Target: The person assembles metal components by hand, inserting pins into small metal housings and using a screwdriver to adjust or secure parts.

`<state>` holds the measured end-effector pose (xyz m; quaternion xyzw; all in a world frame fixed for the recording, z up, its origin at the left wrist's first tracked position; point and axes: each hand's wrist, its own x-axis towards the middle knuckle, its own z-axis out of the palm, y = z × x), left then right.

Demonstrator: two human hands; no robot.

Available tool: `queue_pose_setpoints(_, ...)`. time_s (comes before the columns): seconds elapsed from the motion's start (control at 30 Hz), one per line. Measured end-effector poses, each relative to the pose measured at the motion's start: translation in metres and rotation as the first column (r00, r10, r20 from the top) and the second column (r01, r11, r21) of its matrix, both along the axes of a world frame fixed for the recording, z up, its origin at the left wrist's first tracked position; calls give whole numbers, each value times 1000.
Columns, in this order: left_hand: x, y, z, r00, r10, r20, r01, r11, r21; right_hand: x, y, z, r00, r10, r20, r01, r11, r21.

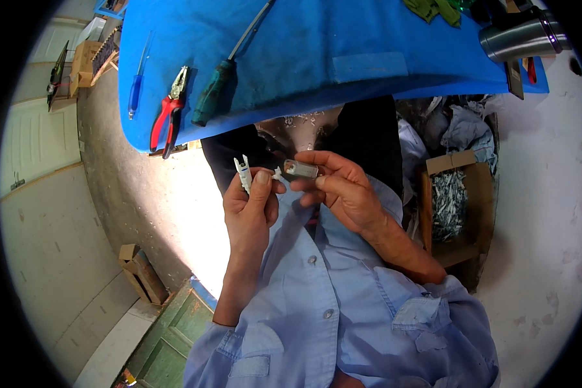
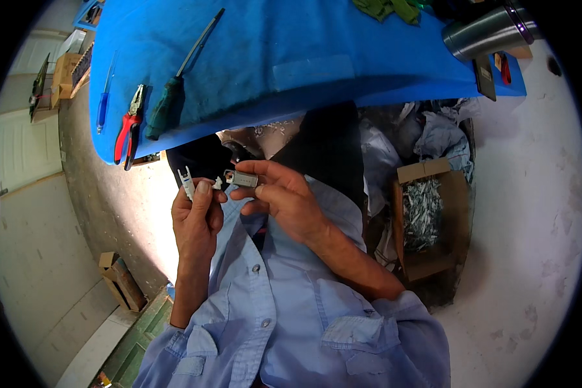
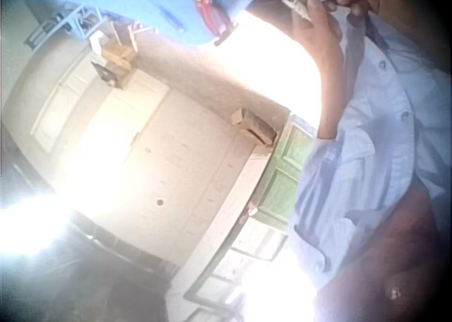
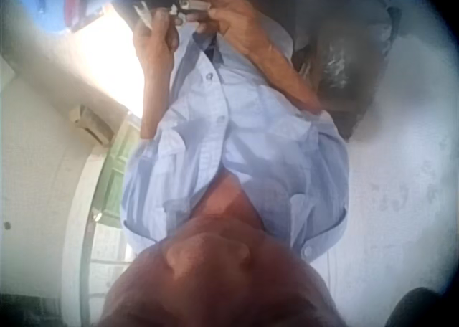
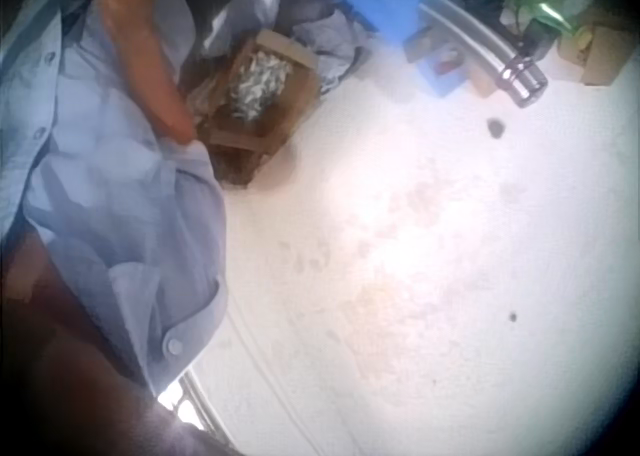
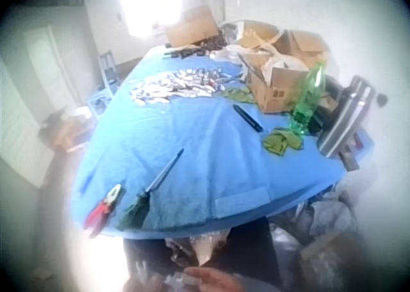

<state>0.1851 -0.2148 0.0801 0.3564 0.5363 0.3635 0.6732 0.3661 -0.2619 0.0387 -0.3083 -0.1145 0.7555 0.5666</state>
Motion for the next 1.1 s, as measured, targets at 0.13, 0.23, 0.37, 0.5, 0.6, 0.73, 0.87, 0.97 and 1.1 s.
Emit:
queue_pose_setpoints(0.13,-1,0,-4,1000,5,-17,-5,1000,7,-4,2,5,992,0,123,0,1000,-3)
queue_pose_setpoints(0.23,-3,0,-9,1000,7,-22,-7,1000,11,-2,3,12,924,75,376,-98,994,43)
queue_pose_setpoints(0.37,-1,3,-7,994,11,-109,-8,1000,29,0,0,10,944,43,328,-64,996,55)
queue_pose_setpoints(0.5,-21,14,-17,978,73,-195,-59,995,79,-6,-1,-8,982,1,188,2,1000,-15)
queue_pose_setpoints(0.6,-18,33,-8,975,108,-193,-59,968,244,-7,-1,-25,986,-10,169,17,999,-40)
queue_pose_setpoints(0.73,-14,71,4,982,93,-164,-22,921,389,-5,-3,-28,972,-52,230,84,988,-130)
queue_pose_setpoints(0.87,19,89,10,989,32,-147,36,899,436,4,-11,-29,964,-71,255,121,975,-188)
queue_pose_setpoints(0.97,48,88,16,986,13,-165,54,917,396,11,-17,-31,959,-85,271,152,960,-237)
queue_pose_setpoints(1.1,56,105,18,994,-55,-94,93,873,478,16,-26,-32,949,-163,269,231,942,-243)
